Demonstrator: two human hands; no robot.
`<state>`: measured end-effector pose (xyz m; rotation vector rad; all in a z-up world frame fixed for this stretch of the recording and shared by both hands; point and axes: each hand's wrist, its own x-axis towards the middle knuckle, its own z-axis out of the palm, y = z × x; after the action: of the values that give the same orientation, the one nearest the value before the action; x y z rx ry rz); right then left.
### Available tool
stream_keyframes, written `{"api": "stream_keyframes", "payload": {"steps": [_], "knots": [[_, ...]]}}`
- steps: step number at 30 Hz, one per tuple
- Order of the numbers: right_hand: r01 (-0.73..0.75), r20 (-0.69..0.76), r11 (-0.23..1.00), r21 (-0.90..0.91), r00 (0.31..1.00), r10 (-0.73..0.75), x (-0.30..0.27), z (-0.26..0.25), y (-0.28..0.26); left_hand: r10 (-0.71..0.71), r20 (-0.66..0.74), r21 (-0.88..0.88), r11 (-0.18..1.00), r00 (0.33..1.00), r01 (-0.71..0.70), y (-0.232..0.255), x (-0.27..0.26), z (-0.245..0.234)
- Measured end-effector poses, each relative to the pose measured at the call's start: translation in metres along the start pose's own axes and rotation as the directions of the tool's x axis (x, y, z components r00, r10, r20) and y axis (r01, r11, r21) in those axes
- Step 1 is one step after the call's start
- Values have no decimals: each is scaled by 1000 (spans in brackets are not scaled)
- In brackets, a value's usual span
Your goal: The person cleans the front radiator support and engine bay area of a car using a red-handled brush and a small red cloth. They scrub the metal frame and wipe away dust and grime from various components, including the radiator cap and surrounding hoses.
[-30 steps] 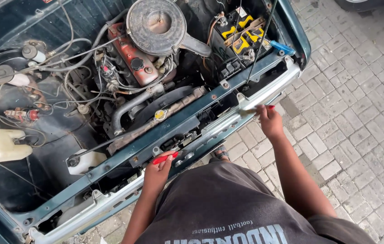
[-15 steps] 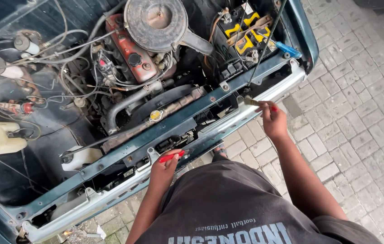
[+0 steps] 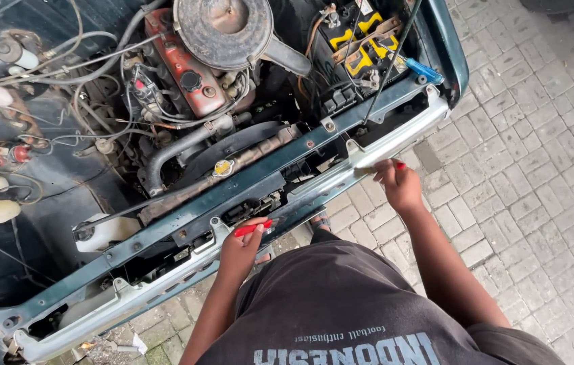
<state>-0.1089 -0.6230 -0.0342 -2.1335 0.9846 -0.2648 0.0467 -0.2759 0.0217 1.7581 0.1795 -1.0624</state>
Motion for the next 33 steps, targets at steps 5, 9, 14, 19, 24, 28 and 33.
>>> {"api": "stream_keyframes", "payload": {"steps": [5, 9, 14, 19, 24, 28, 33], "knots": [[1, 21, 983, 181, 1000, -5, -7, 7, 5, -7, -8, 37, 999, 1000, 8, 33, -20, 7], [-60, 43, 966, 250, 998, 50, -16, 4, -21, -17, 3, 83, 996, 1000, 17, 40, -22, 13], [-78, 50, 939, 334, 997, 64, -21, 24, 13, -2, 18, 136, 991, 1000, -1, 31, -21, 17], [-96, 8, 936, 338, 995, 99, -32, 18, -4, 10, 45, 187, 982, 999, -18, 21, -14, 19], [-15, 94, 965, 261, 996, -10, -52, 33, -10, 39, 55, 189, 981, 998, -48, 22, -16, 21], [15, 133, 938, 346, 989, -65, -60, 46, -10, 46, 44, 182, 982, 998, -54, 23, -16, 20], [55, 91, 984, 169, 993, -71, -67, 42, -29, 7, 57, 119, 993, 998, -14, 23, -18, 17]]}}
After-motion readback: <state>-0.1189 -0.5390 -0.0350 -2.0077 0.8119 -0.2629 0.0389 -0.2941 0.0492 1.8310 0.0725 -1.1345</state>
